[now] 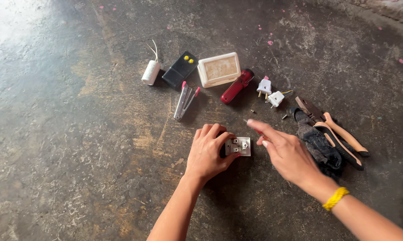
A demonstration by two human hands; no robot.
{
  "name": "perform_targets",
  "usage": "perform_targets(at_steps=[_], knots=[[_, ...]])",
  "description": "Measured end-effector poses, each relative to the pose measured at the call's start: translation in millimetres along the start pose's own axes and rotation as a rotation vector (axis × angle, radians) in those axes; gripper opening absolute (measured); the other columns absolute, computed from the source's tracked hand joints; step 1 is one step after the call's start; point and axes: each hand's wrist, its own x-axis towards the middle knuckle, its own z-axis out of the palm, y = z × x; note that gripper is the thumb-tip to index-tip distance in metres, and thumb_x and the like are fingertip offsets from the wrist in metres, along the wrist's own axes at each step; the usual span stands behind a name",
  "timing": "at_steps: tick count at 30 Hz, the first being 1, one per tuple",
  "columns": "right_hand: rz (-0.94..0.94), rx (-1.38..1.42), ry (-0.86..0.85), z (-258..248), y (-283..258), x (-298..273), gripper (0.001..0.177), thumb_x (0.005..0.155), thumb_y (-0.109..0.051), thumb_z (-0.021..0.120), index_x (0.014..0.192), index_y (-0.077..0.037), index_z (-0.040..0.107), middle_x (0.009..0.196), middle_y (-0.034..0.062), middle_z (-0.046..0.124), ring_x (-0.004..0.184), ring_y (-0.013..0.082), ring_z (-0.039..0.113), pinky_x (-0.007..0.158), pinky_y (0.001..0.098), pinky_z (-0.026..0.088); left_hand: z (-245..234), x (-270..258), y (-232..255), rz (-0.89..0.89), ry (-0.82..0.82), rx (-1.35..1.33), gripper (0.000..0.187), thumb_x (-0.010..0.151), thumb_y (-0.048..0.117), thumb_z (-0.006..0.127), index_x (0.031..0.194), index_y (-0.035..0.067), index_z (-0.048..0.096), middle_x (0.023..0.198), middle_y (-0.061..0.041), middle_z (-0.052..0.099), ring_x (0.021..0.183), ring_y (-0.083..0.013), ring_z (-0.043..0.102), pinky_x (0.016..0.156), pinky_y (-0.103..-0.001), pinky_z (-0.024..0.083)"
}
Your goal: The person assembles a white electrical socket by inserting metal pins and tightening screws with a screwdriver. They handle the socket parts and tools on the floor, securing the internal components.
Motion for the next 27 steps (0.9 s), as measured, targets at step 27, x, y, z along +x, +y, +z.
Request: perform_targets(at_steps=[27], knots=[[-0.522,-0.696,-0.107,-33.4,-45.4,13.7,0.017,0.075,-0.017,0.076,0.092,-0.013,0.076,0.082,0.0043,0.066,0.078,0.0224,0.068,0.071,0.0399,0.054,5.4,-1.2,-4.6,0.013,-0.002,0.036,0.043,0.070,0.037,0.088,0.104,0.016,0.073,0.137,-0.004,0.060,0.143,-0.0308,0.042,0.123,-0.049,0.027]])
